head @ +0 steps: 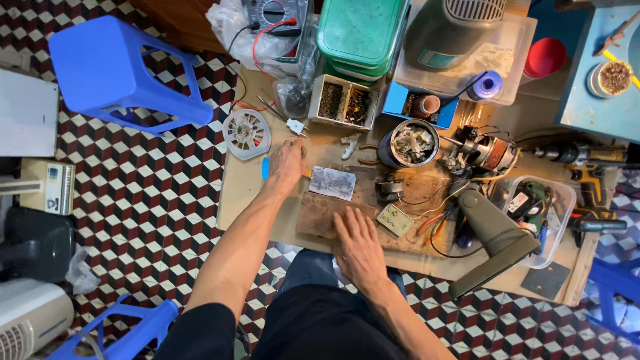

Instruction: The person disassembles a small motor, removes a cylindrical component, and uses a cordless drill to work on the motor housing. They then retrieve a metal rod from a plastic bag and insert it into the cylindrical component, testing the fit on the workbench.

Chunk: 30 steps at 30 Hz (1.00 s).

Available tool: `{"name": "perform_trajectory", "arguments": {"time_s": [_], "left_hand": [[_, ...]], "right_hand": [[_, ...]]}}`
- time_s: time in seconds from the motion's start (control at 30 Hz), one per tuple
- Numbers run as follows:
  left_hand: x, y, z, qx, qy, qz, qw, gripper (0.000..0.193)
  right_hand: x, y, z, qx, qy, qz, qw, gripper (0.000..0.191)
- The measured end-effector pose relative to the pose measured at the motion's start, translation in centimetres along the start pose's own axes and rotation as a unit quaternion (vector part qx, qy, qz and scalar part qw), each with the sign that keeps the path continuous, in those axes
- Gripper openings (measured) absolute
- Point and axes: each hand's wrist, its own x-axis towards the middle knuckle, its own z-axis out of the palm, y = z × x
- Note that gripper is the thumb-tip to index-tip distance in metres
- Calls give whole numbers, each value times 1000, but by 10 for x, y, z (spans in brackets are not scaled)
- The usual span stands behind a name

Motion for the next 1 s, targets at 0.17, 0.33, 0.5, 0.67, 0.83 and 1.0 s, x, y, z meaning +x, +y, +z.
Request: {"name": "perform_trajectory", "arguments": {"time_s": [0.17,0.33,0.5,0.67,0.83,1.0], "left_hand": [[-3,0,4,-38,50,76,995,59],[-11,-3,1,-17,83,105,991,56],[-22,5,-8,-3,129,119,984,48],[-44,19,-26,-74,165,136,974,45],[-110,44,-30,-128,174,201,955,42],[-155,70,-12,-262,99,179,943,61]], "right_hand": [[22,2,23,-102,-53,35,993,91],[7,15,25,-96,-33,40,994,87],[-5,34,14,-165,-29,40,985,87],[-31,60,3,-60,37,58,996,82],[-69,88,-1,-13,203,211,956,70],[-46,118,-1,-38,81,284,954,86]]}}
